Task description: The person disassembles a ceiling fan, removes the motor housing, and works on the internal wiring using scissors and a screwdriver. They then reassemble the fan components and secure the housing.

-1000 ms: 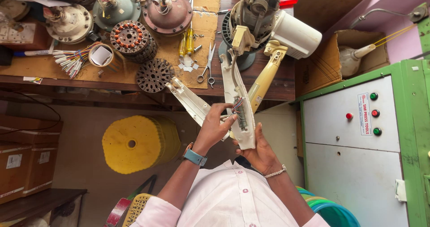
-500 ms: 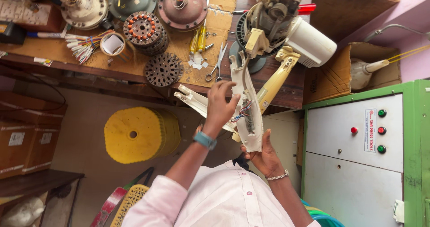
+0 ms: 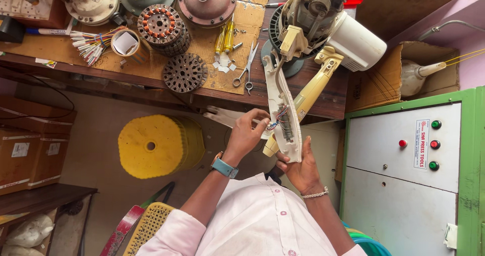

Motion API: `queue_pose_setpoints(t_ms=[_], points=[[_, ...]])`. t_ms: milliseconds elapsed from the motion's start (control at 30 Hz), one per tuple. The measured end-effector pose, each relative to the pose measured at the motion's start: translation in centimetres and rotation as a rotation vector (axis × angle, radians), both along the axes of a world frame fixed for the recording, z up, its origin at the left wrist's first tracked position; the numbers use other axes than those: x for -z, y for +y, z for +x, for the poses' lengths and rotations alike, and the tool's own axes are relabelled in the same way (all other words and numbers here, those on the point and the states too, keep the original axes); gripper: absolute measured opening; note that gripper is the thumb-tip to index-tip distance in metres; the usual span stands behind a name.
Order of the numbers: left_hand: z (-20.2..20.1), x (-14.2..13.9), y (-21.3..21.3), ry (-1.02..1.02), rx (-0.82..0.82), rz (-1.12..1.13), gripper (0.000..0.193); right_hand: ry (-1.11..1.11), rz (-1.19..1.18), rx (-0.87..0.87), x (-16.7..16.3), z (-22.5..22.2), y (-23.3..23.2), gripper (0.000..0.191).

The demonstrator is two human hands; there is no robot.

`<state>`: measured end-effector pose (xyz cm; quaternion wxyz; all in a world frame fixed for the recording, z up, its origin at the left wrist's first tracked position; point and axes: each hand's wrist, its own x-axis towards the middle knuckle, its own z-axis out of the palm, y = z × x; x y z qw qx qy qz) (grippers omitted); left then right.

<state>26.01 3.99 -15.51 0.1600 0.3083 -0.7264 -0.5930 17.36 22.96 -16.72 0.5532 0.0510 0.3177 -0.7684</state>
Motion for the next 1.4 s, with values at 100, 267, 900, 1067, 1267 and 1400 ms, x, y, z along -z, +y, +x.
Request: queue_pose_setpoints(t_ms=[100,267,900,1067,1267,1400], points=[[-0.3,0.8,0.6,-0.016,-0.017,0.021,0.028,-0.019,-0.029,0.007,0.4,-0.2,-0.1,0.074],[-0.1,0.7,1.0,-0.030,0.113,-0.100,0.036,0.008,-0.003,-0.082,2.3,-0.7,0.8,0.080],[2.0,-1.2,0.6,-0.015,0.078,-0.399,0.018,-0.110,0.131,-0.013,1.2,-3.1,0.7,0.062],[1.2,-1.9,-0.2,-0.094,0.119,0.006,0.028,-0.177,0.104,0.011,2.5,-3.7,1.3,0.042],[0.2,-2.1,-0.9,-0.054,0.176,0.464,0.041,-0.141,0.174,0.029,2.5,-4.1,1.5,0.032],[-0.7,-1.0,-1.0,-0.154,0.242,0.363,0.045,-0.139,0.189,0.041,2.3,-4.1,1.4,0.030]])
